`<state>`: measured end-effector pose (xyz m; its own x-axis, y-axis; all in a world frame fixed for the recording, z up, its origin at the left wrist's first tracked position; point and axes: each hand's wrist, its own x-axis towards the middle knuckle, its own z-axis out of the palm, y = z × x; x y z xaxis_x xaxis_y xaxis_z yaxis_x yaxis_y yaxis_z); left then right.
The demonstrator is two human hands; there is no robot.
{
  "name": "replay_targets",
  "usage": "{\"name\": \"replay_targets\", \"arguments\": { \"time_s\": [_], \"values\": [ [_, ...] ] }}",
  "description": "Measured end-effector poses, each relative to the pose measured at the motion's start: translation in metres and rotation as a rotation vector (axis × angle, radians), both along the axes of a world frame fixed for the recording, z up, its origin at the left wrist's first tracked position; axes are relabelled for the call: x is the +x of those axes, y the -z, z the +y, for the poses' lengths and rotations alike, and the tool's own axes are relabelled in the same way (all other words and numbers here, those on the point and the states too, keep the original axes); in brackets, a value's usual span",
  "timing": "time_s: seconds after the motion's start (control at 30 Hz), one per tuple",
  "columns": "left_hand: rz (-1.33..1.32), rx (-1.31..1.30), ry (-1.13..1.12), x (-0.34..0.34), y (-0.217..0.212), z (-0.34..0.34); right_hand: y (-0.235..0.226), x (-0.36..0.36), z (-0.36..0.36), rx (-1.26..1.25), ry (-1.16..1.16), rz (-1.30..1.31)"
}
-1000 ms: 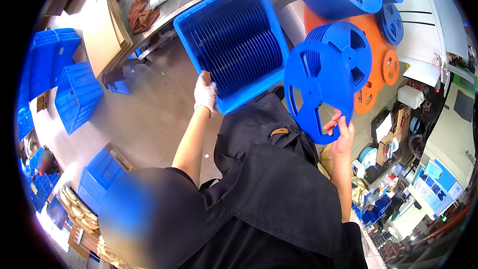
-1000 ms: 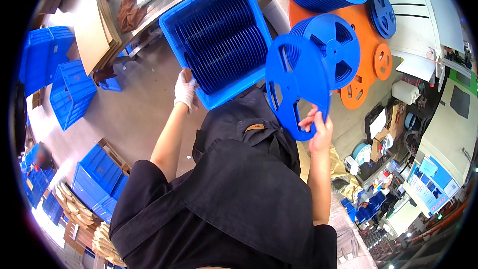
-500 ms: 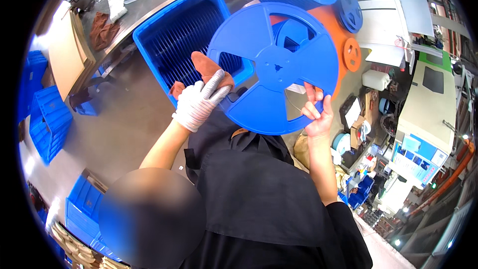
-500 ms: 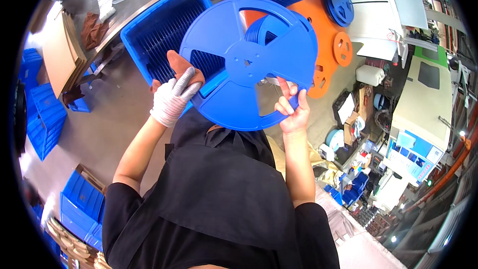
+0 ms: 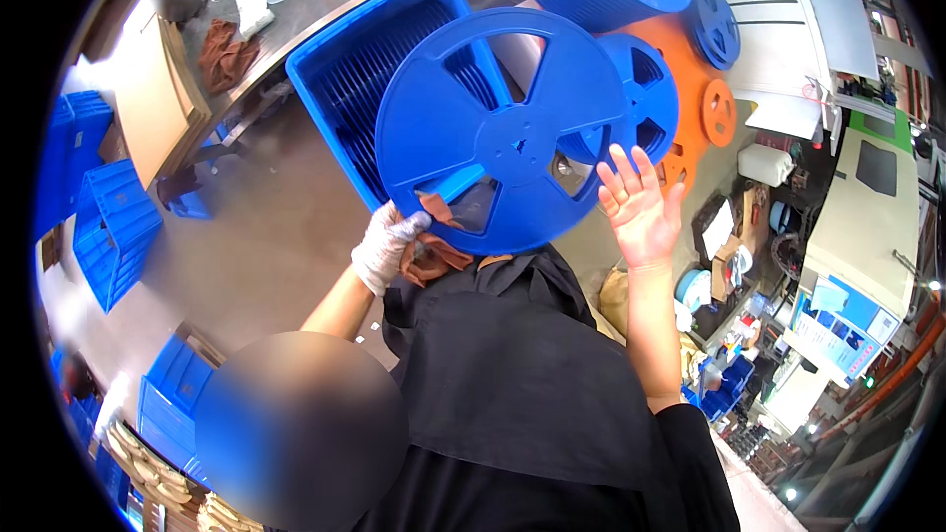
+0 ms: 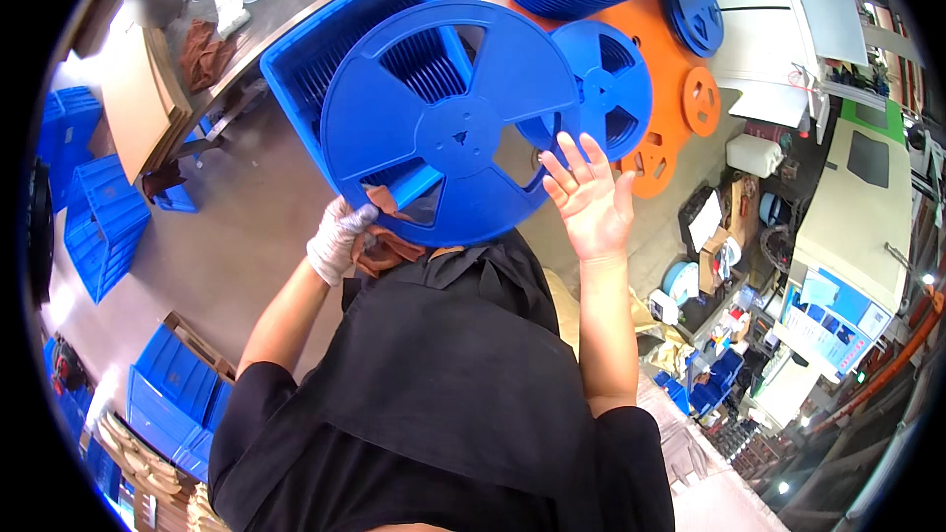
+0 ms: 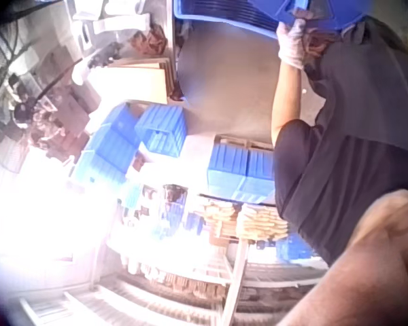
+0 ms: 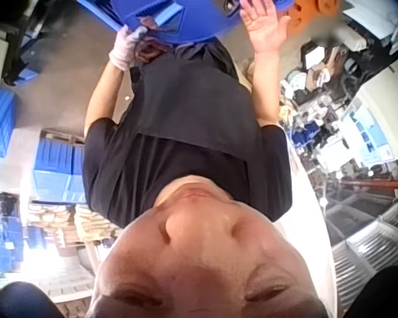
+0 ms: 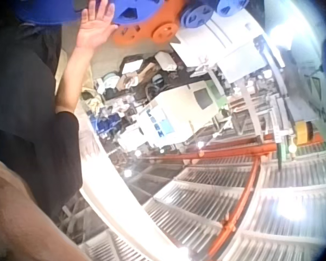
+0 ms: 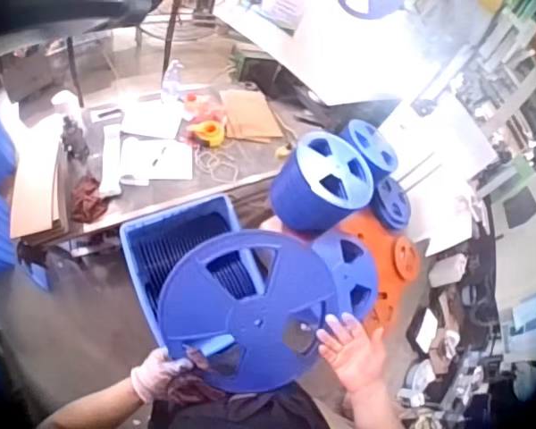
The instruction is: The person cleans a machine component, then uses a vacuum hose to empty a bag of blue pellets into a hopper. They then walk to a table and wipe multiple blue plastic spools with a cloth, stacking them in a blue bin.
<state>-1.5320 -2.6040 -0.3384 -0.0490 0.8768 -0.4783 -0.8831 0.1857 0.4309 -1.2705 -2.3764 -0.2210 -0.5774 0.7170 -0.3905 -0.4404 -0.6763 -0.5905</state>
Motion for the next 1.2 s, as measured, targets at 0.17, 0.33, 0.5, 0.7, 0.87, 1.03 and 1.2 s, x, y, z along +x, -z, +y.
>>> {"name": "replay_targets", "arguments": {
  "time_s": [0.17,0.33,0.5,0.7,0.87,1.03,1.2],
  "values": [
    [-0.127,-0.053,-0.08,0.0,0.009,-0.022,0.031,0.026,-0.014,-0.14,0.105,0.001],
    [-0.092,-0.17,-0.102,-0.007,0.011,-0.032,0.041,0.028,-0.01,-0.248,0.318,-0.218],
    [-0.134,-0.162,-0.217,-0.009,0.017,-0.036,0.05,0.031,-0.015,-0.23,0.257,-0.202],
    [-0.19,-0.183,-0.263,-0.016,0.033,-0.049,0.057,0.031,-0.02,-0.233,0.249,-0.257],
    [0.206,-0.382,-0.365,-0.025,0.055,-0.058,0.055,0.036,-0.023,-0.217,0.257,-0.309],
    [0.513,-0.635,-0.336,-0.039,0.073,-0.038,0.062,0.042,-0.03,-0.209,0.257,-0.365],
    [0.928,-0.925,-0.212,-0.047,0.11,-0.031,0.064,0.048,-0.032,-0.193,0.244,-0.36]
  ]
}}
